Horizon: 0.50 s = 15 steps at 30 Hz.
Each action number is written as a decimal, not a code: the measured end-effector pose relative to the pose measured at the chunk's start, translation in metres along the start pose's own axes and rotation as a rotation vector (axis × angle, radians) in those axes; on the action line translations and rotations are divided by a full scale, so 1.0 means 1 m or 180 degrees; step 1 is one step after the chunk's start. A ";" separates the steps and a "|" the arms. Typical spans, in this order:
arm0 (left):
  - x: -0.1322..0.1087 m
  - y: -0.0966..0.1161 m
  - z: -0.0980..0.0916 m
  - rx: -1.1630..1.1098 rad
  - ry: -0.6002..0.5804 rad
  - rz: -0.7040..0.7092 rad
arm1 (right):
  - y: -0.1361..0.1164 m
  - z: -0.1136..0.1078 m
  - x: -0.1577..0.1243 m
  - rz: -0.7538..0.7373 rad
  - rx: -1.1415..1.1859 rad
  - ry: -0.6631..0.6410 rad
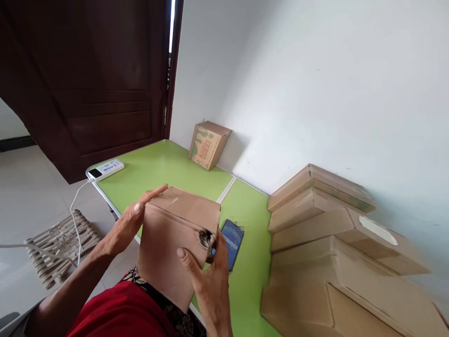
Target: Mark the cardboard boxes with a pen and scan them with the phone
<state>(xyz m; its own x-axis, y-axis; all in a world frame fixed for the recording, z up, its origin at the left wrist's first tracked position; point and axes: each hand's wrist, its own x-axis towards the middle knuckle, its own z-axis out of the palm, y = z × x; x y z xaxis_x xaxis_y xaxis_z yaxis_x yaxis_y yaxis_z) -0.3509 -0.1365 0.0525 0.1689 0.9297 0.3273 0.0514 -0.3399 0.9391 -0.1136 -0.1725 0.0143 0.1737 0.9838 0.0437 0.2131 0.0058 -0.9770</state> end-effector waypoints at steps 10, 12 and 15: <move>0.022 0.005 0.024 0.0844 0.0504 0.0040 | -0.019 0.012 -0.010 0.0447 0.0152 -0.0060; 0.023 0.006 0.029 0.1233 0.0552 0.0068 | -0.021 0.017 -0.010 0.0522 0.0165 -0.0021; 0.025 0.016 0.035 0.1767 0.0547 -0.0160 | -0.020 0.025 -0.012 0.0506 -0.0004 0.0129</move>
<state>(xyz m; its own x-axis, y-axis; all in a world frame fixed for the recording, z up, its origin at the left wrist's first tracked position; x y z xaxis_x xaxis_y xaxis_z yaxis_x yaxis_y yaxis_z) -0.3117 -0.1238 0.0725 -0.0067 0.9406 0.3395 0.5713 -0.2750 0.7733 -0.1436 -0.1800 0.0277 0.2439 0.9643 -0.1029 0.1810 -0.1495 -0.9721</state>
